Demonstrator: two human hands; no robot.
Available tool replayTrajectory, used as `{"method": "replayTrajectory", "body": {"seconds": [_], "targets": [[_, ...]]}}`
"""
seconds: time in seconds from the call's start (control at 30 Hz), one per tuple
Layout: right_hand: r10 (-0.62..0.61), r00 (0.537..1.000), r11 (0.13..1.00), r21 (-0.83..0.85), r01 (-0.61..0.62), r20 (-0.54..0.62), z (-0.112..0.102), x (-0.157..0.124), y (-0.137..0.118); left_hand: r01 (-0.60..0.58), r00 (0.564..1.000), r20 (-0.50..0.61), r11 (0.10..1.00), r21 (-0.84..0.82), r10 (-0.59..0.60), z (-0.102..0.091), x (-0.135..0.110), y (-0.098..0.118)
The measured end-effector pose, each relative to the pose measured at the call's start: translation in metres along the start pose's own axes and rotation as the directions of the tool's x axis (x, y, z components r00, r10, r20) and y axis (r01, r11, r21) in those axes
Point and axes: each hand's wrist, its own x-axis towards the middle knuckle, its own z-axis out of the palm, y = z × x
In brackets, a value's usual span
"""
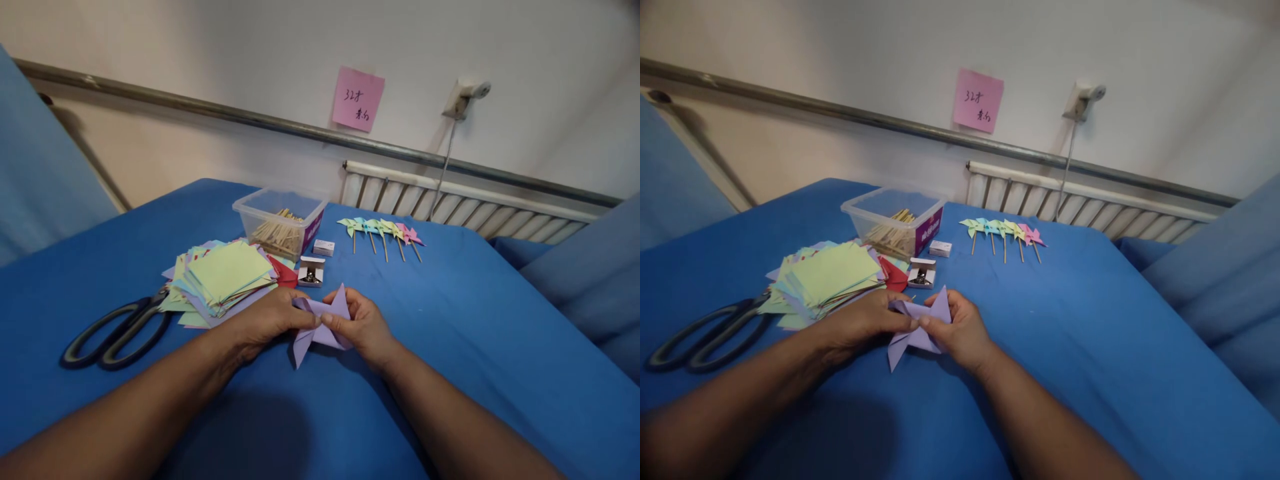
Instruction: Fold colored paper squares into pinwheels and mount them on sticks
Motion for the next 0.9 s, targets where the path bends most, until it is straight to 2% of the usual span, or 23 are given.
{"method": "replayTrajectory", "body": {"seconds": [0.07,0.17,0.23,0.37,0.47,0.57,0.63,0.77,0.9], "targets": [[-0.033,0.996,0.999,0.028,0.036,-0.089,0.002,0.003,0.002,0.028,0.998,0.048,1.0,0.014,-0.029,0.002,0.003,-0.003],[-0.094,0.963,0.988,0.099,0.122,-0.251,0.004,0.011,0.005,-0.013,1.0,-0.029,0.99,-0.139,0.009,0.01,0.009,-0.009],[-0.109,0.933,0.972,0.161,0.173,-0.343,0.002,0.016,0.006,-0.037,0.999,-0.038,0.964,-0.263,0.028,0.018,0.013,-0.01],[-0.143,0.847,0.956,0.148,0.251,-0.512,-0.011,0.026,0.006,0.022,0.998,-0.041,0.888,-0.458,-0.046,0.047,0.024,-0.009],[-0.156,0.8,0.95,0.135,0.283,-0.579,-0.02,0.029,0.004,0.025,0.996,-0.062,0.848,-0.529,-0.067,0.07,0.037,-0.008],[-0.143,0.798,0.938,0.176,0.298,-0.586,-0.024,0.029,0.002,-0.021,0.996,-0.089,0.848,-0.53,-0.031,0.083,0.046,-0.009],[-0.12,0.807,0.939,0.198,0.281,-0.578,-0.024,0.028,0.002,-0.043,0.994,-0.108,0.862,-0.505,-0.014,0.083,0.047,-0.01],[-0.075,0.844,0.94,0.245,0.237,-0.531,-0.019,0.026,0.001,-0.06,0.992,-0.127,0.885,-0.462,0.001,0.071,0.044,-0.01],[-0.054,0.863,0.939,0.268,0.214,-0.502,-0.014,0.025,0.002,-0.064,0.993,-0.118,0.871,-0.486,0.007,0.06,0.039,-0.008]]}}
